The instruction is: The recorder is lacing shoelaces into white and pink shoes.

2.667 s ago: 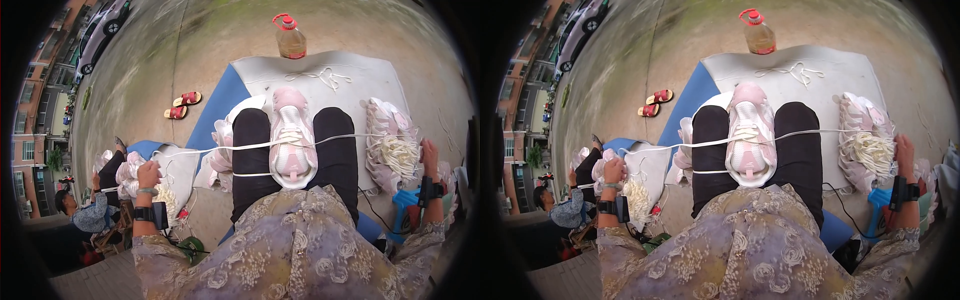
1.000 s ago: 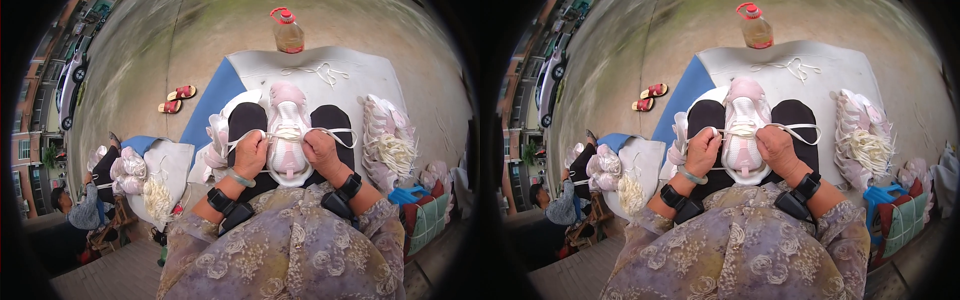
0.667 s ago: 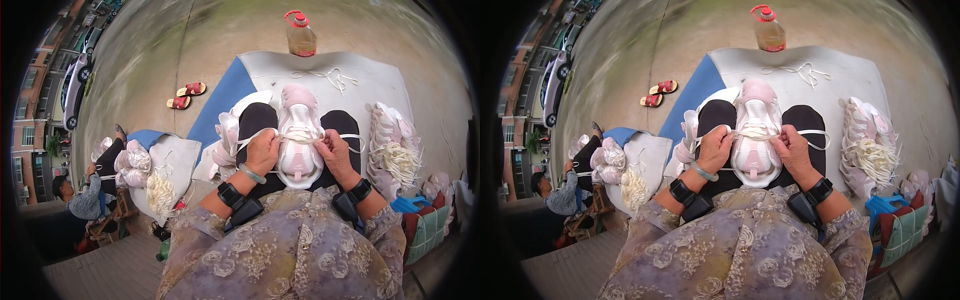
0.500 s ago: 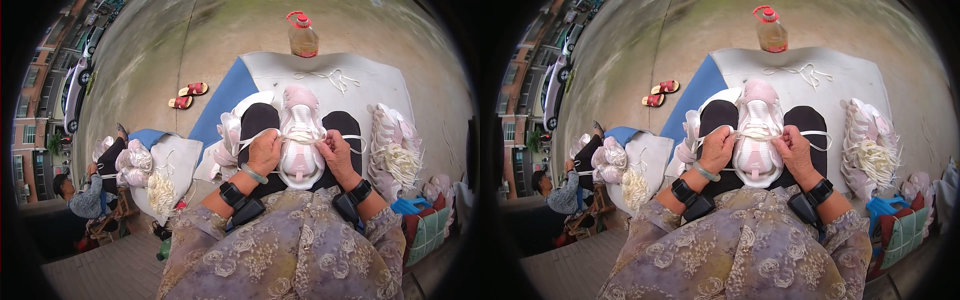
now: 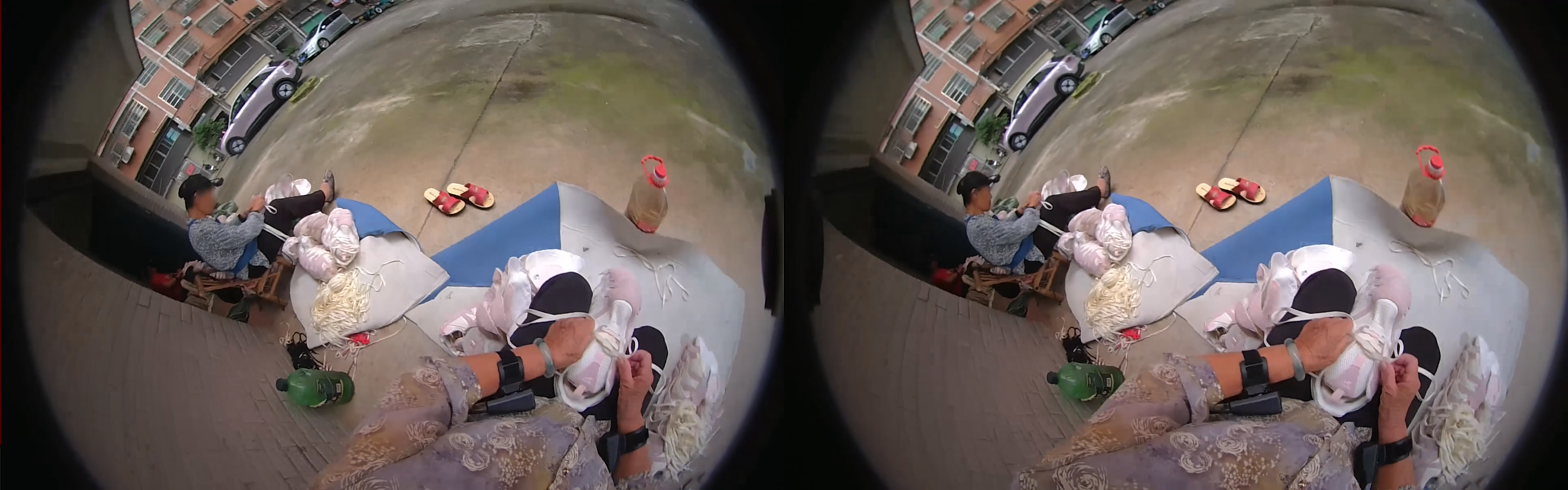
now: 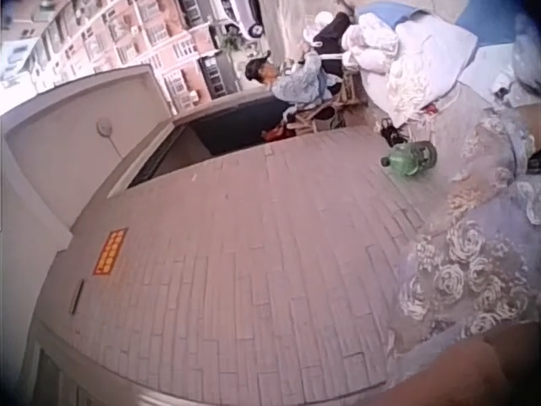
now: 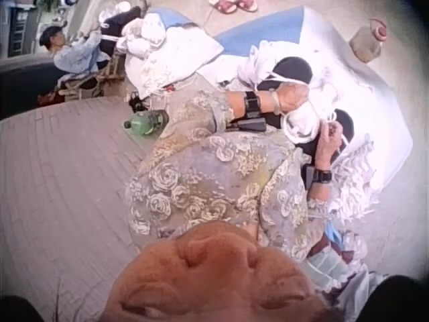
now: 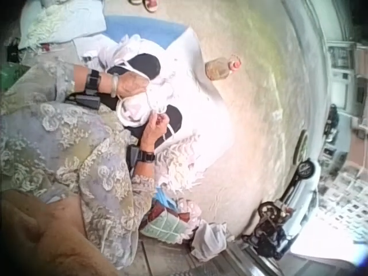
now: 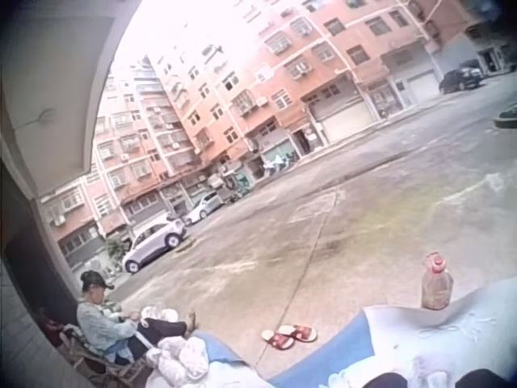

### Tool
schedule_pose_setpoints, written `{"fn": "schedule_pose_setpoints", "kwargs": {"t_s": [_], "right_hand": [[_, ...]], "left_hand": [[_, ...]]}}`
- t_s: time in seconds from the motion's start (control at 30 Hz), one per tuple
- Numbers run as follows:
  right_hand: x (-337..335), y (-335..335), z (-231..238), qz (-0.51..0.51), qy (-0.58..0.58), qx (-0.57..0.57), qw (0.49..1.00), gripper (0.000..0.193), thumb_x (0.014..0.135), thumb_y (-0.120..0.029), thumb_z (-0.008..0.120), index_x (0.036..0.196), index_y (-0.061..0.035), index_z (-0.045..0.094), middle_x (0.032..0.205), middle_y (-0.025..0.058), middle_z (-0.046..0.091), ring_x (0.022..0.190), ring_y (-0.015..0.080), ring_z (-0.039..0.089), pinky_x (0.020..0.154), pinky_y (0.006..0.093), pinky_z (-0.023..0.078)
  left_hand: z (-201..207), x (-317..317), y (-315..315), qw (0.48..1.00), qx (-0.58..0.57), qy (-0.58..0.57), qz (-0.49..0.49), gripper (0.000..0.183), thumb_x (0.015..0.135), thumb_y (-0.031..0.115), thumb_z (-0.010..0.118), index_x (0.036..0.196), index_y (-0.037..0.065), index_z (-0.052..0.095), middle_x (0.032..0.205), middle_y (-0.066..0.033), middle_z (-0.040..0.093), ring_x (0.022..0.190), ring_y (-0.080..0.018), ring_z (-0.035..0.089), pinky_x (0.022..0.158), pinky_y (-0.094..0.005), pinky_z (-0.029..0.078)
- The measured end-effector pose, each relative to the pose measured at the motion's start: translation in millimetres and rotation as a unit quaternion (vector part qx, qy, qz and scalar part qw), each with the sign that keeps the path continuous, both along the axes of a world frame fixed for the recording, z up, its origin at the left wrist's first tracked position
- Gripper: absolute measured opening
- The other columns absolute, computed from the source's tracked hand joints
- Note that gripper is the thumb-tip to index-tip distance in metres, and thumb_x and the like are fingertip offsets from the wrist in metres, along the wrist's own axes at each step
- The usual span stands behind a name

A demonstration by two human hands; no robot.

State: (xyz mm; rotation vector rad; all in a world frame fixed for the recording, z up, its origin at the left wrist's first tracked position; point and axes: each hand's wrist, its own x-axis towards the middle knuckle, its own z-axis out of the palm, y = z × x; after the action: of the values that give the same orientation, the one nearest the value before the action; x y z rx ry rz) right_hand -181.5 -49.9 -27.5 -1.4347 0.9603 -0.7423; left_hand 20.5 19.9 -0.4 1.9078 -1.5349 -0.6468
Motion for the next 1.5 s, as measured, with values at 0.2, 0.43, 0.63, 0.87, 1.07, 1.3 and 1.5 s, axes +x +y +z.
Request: {"fn": "schedule_pose_setpoints", "kwargs": {"t_s": [0.2,0.43,0.63,0.87,1.07,1.3,1.5], "right_hand": [[-9,5,18,-0.021,0.079,-0.137,0.987,0.024,0.089,-0.014,0.055,0.07,-0.0062,0.041,0.06,-0.0044,0.036,0.055,0.0049,0.03,0.048,0.0211,0.024],[45,14,59,0.179,0.106,-0.398,0.894,0.007,0.073,0.002,0.053,0.08,-0.0008,0.053,0.072,0.0159,0.051,0.061,0.0319,0.051,0.054,0.0366,0.04],[66,18,47,0.192,0.17,-0.406,0.877,0.009,0.071,-0.001,0.055,0.081,-0.0014,0.054,0.072,0.0157,0.051,0.064,0.0323,0.053,0.055,0.0379,0.041],[68,19,23,0.144,0.132,-0.419,0.887,0.008,0.071,-0.006,0.057,0.078,-0.0017,0.055,0.068,0.0141,0.051,0.061,0.0321,0.053,0.054,0.0386,0.041],[70,18,19,0.131,0.161,-0.43,0.879,0.009,0.071,-0.01,0.055,0.071,-0.0014,0.052,0.065,0.0141,0.05,0.058,0.0315,0.051,0.052,0.038,0.039],[72,13,14,0.131,0.161,-0.477,0.854,0.006,0.071,-0.008,0.055,0.069,-0.0034,0.052,0.063,0.0137,0.049,0.055,0.0315,0.05,0.049,0.0383,0.037],[74,11,28,0.176,0.163,-0.536,0.81,0.01,0.071,-0.009,0.056,0.066,-0.0033,0.049,0.063,0.0128,0.048,0.055,0.0335,0.048,0.049,0.0405,0.036]], "left_hand": [[28,-1,21,0.999,-0.014,-0.045,0.013,0.038,0.073,0.026,0.063,0.094,-0.002,0.046,0.084,-0.0202,0.056,0.084,-0.0344,0.057,0.071,-0.0407,0.046],[-1,-11,30,0.989,-0.112,-0.092,-0.013,0.052,0.065,0.019,0.069,0.106,-0.004,0.046,0.091,-0.0168,0.052,0.085,-0.0324,0.055,0.071,-0.0392,0.046],[-13,-17,26,0.995,-0.041,-0.08,0.05,0.022,0.077,0.015,0.052,0.093,0.0,0.048,0.079,-0.0147,0.057,0.074,-0.031,0.059,0.064,-0.0409,0.047],[-11,-15,21,0.999,0.01,0.031,0.026,0.023,0.077,0.017,0.055,0.086,-0.003,0.049,0.079,-0.0226,0.06,0.078,-0.0366,0.061,0.069,-0.0412,0.049],[-9,-18,21,0.994,-0.052,0.042,0.088,0.016,0.064,0.016,0.066,0.067,0.001,0.061,0.073,-0.0217,0.063,0.078,-0.035,0.063,0.072,-0.0412,0.049],[1,-12,24,0.994,-0.081,0.066,0.023,0.013,0.07,0.018,0.055,0.065,0.008,0.062,0.065,-0.009,0.063,0.073,-0.0266,0.064,0.068,-0.0334,0.049],[-26,-13,13,0.997,-0.057,-0.016,0.043,0.017,0.075,0.017,0.049,0.081,0.005,0.059,0.08,-0.0184,0.062,0.08,-0.0357,0.06,0.07,-0.0411,0.047]]}}
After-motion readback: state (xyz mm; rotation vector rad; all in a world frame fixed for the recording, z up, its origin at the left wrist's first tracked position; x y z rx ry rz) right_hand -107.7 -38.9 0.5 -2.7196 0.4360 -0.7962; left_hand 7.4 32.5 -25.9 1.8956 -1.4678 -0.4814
